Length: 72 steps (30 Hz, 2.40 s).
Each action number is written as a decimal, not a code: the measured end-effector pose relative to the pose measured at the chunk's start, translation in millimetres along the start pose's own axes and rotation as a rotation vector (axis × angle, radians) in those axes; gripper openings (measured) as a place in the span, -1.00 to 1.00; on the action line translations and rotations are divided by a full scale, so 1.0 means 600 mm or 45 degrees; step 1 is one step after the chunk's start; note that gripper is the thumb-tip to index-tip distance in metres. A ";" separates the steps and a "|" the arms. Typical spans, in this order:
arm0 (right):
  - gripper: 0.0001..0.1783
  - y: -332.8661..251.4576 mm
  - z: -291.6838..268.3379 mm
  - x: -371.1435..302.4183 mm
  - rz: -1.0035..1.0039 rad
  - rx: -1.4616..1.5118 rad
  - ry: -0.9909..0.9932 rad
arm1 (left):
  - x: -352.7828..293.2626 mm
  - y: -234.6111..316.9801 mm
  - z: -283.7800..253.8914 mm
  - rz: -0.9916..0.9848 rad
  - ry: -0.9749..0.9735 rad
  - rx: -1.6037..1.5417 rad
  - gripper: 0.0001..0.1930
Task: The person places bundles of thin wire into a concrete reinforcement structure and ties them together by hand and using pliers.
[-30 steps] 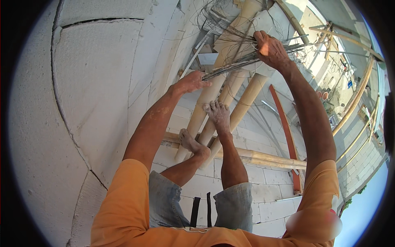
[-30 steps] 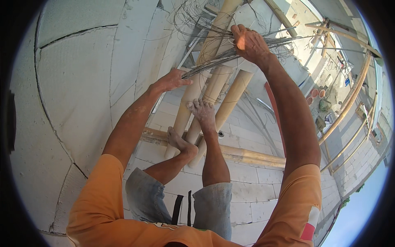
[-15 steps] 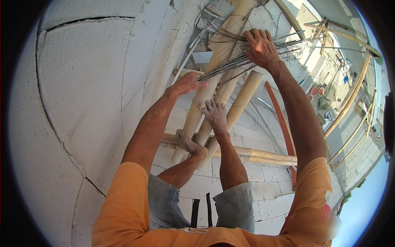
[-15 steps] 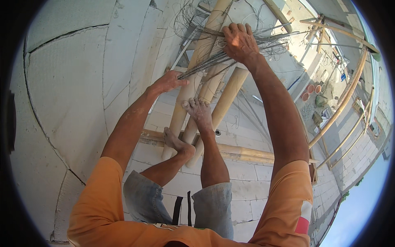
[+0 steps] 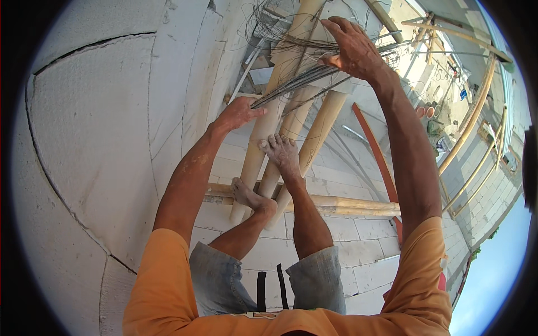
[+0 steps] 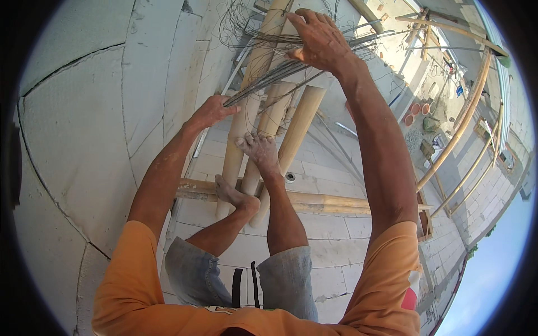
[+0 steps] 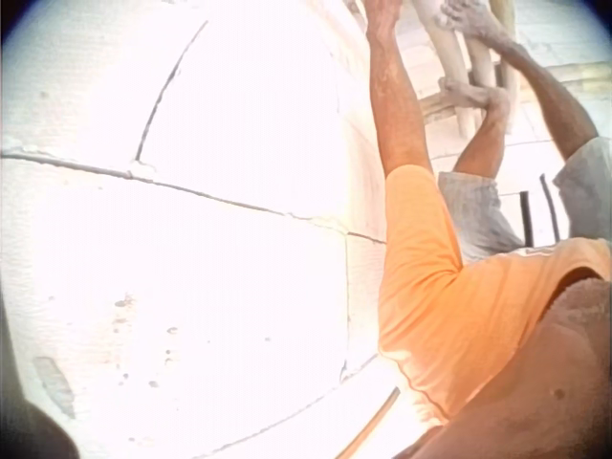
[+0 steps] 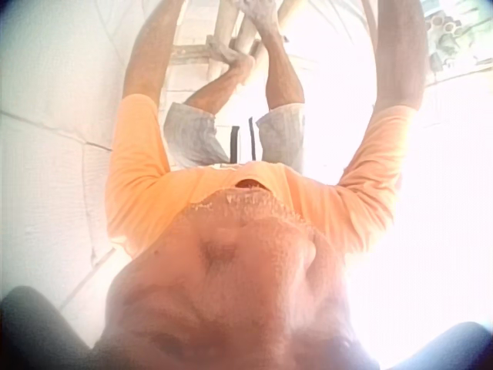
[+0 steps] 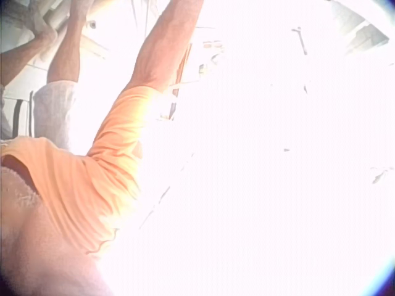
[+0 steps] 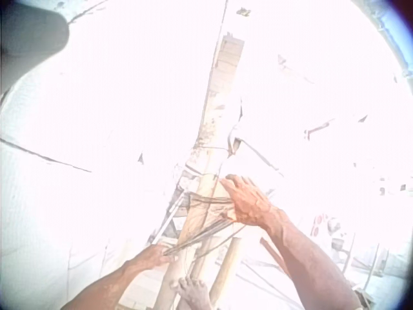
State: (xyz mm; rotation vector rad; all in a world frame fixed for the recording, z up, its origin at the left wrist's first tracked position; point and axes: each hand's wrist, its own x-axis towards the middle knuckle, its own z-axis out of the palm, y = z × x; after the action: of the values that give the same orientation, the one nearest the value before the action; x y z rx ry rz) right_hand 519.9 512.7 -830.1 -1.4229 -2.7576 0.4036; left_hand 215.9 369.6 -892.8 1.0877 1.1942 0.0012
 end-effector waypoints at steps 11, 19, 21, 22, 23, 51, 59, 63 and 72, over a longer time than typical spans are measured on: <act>-0.85 -0.062 -0.063 -0.095 0.654 1.096 0.675 | 0.000 -0.018 0.002 -0.039 -0.071 0.028 -0.42; -0.43 -0.177 0.063 -0.143 1.603 1.753 -0.096 | -0.042 0.038 0.021 -0.101 -0.197 -0.192 -0.43; -0.39 -0.192 0.082 -0.132 1.777 1.987 0.013 | -0.037 0.017 0.030 -0.094 -0.201 -0.174 -0.47; -0.39 -0.194 0.091 -0.128 1.784 1.982 0.021 | -0.038 0.018 0.033 -0.090 -0.209 -0.172 -0.47; -0.44 -0.197 0.101 -0.123 1.800 2.203 0.231 | -0.049 0.042 0.030 -0.172 -0.261 -0.217 -0.49; -0.77 -0.243 0.157 -0.103 1.964 2.283 1.049 | 0.269 0.156 -0.001 -0.410 1.048 -1.375 -0.49; -0.82 -0.319 0.093 -0.090 2.002 2.315 1.084 | 0.202 0.183 -0.054 0.170 1.029 -1.946 -0.90; -0.92 -0.352 0.059 -0.097 2.066 2.311 1.157 | 0.118 0.232 -0.073 0.312 0.953 -1.917 -0.86; -0.89 -0.426 -0.008 -0.175 2.020 2.614 1.015 | -0.062 0.417 -0.098 0.594 0.881 -1.675 -0.52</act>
State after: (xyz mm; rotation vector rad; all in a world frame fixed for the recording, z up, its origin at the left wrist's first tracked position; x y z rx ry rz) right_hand 377.5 287.9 -754.5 -1.5180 0.4083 1.3245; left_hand 286.4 521.9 -694.2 0.1119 1.1371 1.4163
